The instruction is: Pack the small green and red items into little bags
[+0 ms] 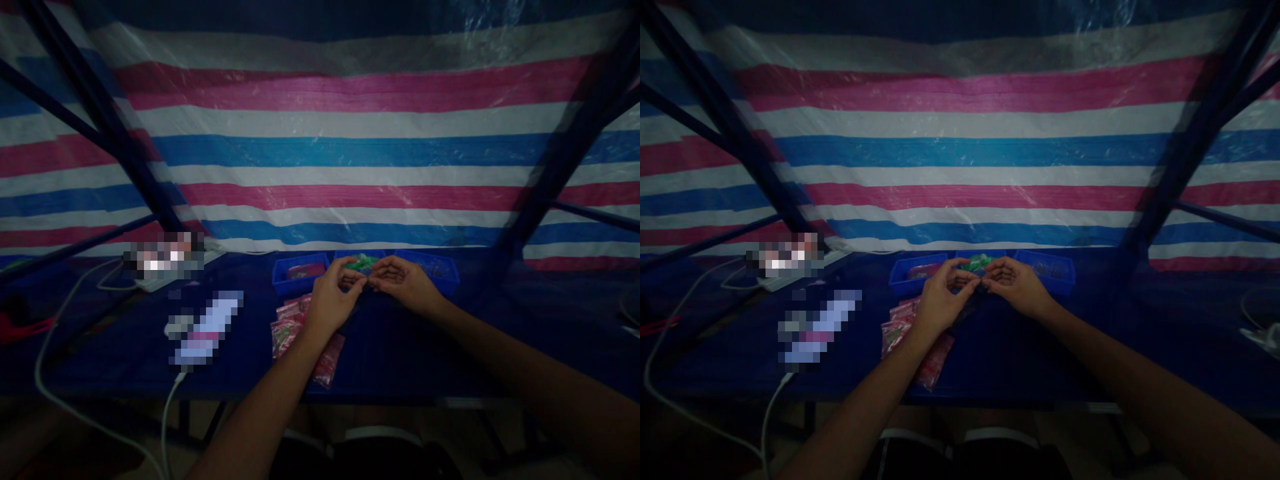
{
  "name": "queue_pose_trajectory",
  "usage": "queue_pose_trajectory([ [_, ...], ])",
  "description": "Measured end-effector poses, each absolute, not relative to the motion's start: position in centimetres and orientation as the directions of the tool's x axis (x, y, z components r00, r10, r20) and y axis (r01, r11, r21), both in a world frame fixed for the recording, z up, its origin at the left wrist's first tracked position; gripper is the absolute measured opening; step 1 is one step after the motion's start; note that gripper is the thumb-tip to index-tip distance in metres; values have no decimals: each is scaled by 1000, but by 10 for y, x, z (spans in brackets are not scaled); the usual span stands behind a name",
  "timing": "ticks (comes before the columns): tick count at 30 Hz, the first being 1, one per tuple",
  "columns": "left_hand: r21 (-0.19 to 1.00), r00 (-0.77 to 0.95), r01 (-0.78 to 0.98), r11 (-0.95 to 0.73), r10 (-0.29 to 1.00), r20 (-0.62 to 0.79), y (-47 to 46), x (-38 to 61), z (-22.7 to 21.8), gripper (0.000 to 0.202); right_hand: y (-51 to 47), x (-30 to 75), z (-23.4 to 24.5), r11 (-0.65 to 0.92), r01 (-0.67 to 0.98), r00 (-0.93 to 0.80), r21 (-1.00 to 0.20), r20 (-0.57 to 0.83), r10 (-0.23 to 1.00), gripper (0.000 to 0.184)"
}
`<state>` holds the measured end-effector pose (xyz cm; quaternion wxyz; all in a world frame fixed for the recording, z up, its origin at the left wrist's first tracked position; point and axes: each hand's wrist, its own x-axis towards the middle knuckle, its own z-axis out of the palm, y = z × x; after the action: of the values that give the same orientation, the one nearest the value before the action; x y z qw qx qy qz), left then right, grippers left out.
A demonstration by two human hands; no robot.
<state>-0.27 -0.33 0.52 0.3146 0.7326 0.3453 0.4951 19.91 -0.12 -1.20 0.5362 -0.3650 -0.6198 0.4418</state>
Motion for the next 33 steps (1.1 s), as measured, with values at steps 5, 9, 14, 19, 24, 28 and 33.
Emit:
queue_pose_trajectory([
  [5, 796, 295, 221, -564, 816, 497, -3, -4, 5, 34, 1, 200, -17, 367, 19, -199, -930, 356, 913, 35],
  [9, 808, 293, 208, -552, 823, 487, -4, -4, 5, 33, -2, 198, -16, 368, 34, -193, -929, 355, 915, 34],
  [14, 808, 305, 193, -557, 817, 490, -3, -3, 4, 37, -3, 195, -14, 377, 20, -178, -926, 368, 913, 34],
  [19, 785, 356, 181, -593, 783, 510, -3, -1, 3, 39, -1, 196, -16, 354, -7, -210, -935, 348, 914, 34],
  [24, 767, 327, 216, -605, 785, 527, -3, -3, 4, 32, -1, 200, -14, 333, -53, -188, -941, 337, 922, 33],
  [28, 760, 313, 228, -609, 785, 534, -2, -4, 4, 26, -3, 201, -8, 331, -15, -121, -944, 330, 936, 32],
  [33, 751, 297, 239, -615, 783, 547, -1, -5, 3, 23, -4, 201, -4, 331, 54, -91, -942, 325, 941, 33],
])
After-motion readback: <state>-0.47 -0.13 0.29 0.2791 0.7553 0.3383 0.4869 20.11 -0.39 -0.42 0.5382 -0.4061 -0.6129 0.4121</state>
